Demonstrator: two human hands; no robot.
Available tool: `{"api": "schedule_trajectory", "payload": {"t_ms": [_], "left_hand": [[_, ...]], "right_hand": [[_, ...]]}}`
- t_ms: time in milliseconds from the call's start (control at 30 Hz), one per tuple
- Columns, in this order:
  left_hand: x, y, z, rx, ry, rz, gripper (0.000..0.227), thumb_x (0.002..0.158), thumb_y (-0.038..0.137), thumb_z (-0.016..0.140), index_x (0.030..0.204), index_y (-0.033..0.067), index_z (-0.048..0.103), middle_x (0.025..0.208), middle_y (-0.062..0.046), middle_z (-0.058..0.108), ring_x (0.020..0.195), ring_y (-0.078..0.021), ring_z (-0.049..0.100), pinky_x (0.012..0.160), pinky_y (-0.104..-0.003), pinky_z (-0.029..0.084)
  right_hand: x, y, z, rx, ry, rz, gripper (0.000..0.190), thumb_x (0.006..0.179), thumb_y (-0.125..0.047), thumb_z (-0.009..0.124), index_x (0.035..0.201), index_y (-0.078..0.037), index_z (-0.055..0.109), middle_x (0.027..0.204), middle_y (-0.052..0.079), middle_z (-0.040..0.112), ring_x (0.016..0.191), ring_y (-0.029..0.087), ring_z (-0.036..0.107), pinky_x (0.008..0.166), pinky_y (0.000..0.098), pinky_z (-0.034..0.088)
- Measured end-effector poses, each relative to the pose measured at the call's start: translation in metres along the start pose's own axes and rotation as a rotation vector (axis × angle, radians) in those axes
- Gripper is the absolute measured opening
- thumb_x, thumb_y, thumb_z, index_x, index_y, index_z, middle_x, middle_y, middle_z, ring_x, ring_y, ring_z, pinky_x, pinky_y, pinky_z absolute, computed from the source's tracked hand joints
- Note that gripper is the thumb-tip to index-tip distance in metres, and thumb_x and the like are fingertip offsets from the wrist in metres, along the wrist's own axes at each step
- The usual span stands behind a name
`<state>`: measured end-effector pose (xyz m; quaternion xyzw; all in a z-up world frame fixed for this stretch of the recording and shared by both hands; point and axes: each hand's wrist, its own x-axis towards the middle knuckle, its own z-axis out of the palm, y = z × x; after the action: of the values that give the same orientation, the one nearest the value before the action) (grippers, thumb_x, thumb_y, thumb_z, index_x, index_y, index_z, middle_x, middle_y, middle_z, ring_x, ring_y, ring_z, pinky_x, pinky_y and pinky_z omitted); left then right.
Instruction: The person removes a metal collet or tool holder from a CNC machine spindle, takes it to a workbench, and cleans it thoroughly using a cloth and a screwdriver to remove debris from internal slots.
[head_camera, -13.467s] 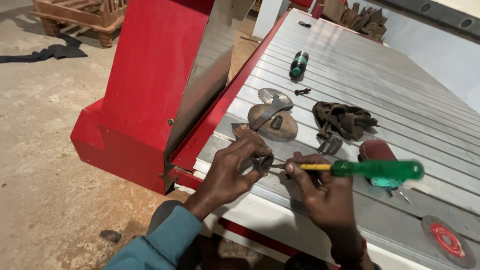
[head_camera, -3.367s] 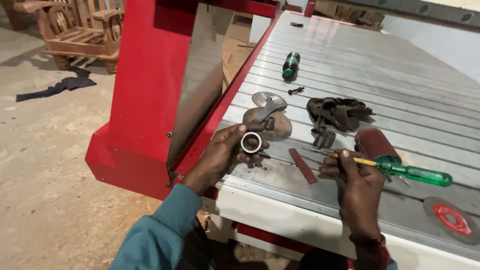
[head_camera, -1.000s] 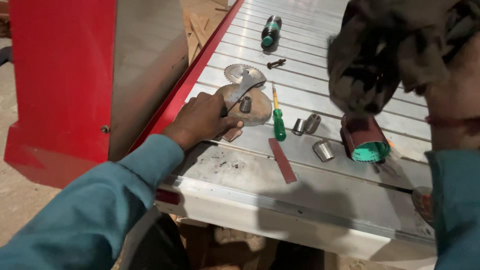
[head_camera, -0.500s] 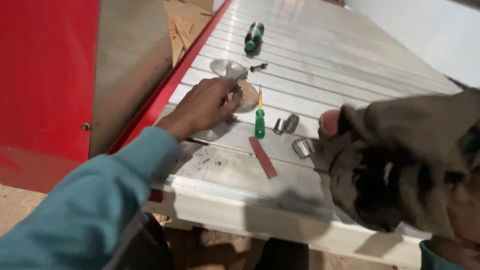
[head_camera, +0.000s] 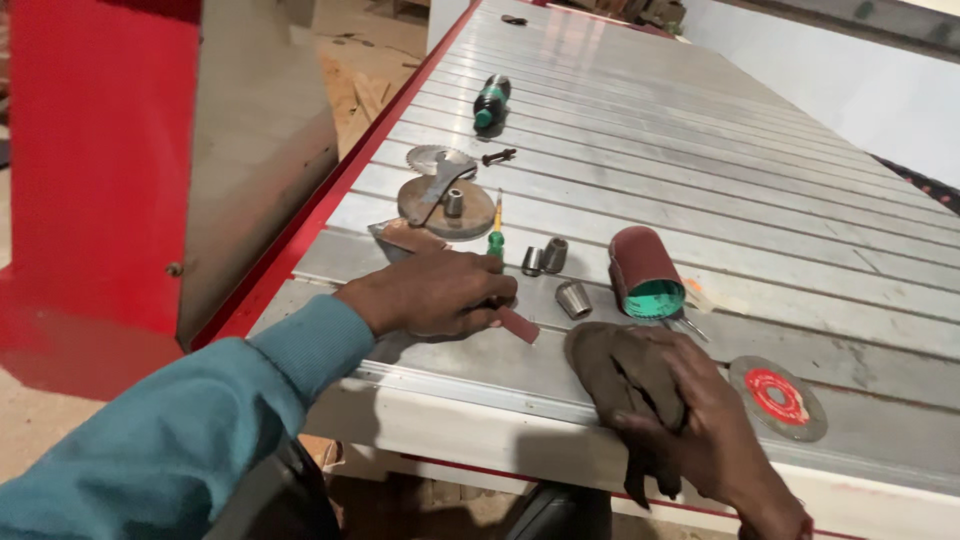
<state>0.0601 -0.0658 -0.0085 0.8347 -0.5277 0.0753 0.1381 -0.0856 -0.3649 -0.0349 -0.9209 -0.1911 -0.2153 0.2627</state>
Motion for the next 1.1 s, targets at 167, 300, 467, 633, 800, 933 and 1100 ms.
{"api": "schedule_trajectory", "payload": {"t_ms": [167,300,467,633,800,933,1100], "left_hand": [[0.018,-0.002,0.012,-0.046,0.093,0.046,0.022,0.094,0.027,0.061,0.107,0.0097,0.066,0.101,-0.012,0.064,0.099,-0.0332,0.067,0.080,-0.051,0.052],[0.040,0.002,0.022,-0.083,0.120,-0.001,0.025,0.093,0.032,0.060,0.108,0.0122,0.068,0.107,-0.011,0.065,0.098,-0.0336,0.067,0.079,-0.051,0.052],[0.070,-0.005,0.037,-0.087,0.253,-0.007,0.031,0.094,0.037,0.062,0.108,0.0095,0.066,0.109,-0.013,0.065,0.100,-0.0368,0.066,0.080,-0.050,0.053],[0.067,-0.006,0.026,-0.079,0.331,-0.104,0.033,0.092,0.036,0.065,0.109,0.0086,0.065,0.105,-0.015,0.066,0.098,-0.0378,0.066,0.081,-0.051,0.052],[0.002,-0.027,-0.015,-0.274,0.708,-0.245,0.031,0.096,0.030,0.066,0.117,0.0069,0.066,0.094,-0.016,0.070,0.086,-0.0301,0.068,0.076,-0.045,0.054],[-0.074,-0.033,-0.030,-0.474,0.990,-0.530,0.033,0.102,0.035,0.063,0.108,0.0029,0.067,0.076,-0.008,0.067,0.064,-0.0148,0.065,0.059,-0.034,0.052],[-0.136,-0.018,-0.025,-0.406,1.215,-0.665,0.039,0.107,0.035,0.061,0.096,-0.0018,0.070,0.064,-0.007,0.051,0.061,-0.0091,0.046,0.054,-0.031,0.039]], "right_hand": [[-0.002,-0.004,0.003,0.034,0.026,0.086,0.060,0.071,-0.026,0.084,0.124,-0.006,0.064,0.133,0.008,0.063,0.114,0.026,0.067,0.089,0.0359,0.057],[-0.002,0.001,0.007,-0.018,0.090,-0.005,0.060,0.072,-0.026,0.084,0.125,-0.006,0.065,0.131,0.010,0.065,0.117,0.028,0.066,0.092,0.0373,0.054],[0.000,0.004,0.014,0.002,0.097,0.261,0.052,0.074,-0.030,0.078,0.122,-0.010,0.070,0.120,0.009,0.071,0.102,0.027,0.072,0.086,0.0370,0.057],[0.006,0.004,0.029,-0.194,0.215,0.356,0.052,0.081,-0.038,0.073,0.123,-0.007,0.069,0.115,0.016,0.072,0.105,0.035,0.069,0.088,0.0436,0.053],[0.008,0.001,0.038,-0.241,0.244,0.316,0.055,0.086,-0.043,0.072,0.125,-0.004,0.068,0.114,0.022,0.071,0.105,0.039,0.068,0.087,0.0468,0.052],[0.028,-0.025,0.065,-0.225,0.157,0.365,0.053,0.087,-0.045,0.070,0.123,-0.005,0.068,0.113,0.021,0.071,0.100,0.040,0.069,0.085,0.0471,0.053],[0.057,-0.076,0.116,-0.183,0.211,0.068,0.047,0.093,-0.039,0.066,0.125,-0.004,0.066,0.113,0.022,0.069,0.104,0.043,0.064,0.087,0.0503,0.051]]}}
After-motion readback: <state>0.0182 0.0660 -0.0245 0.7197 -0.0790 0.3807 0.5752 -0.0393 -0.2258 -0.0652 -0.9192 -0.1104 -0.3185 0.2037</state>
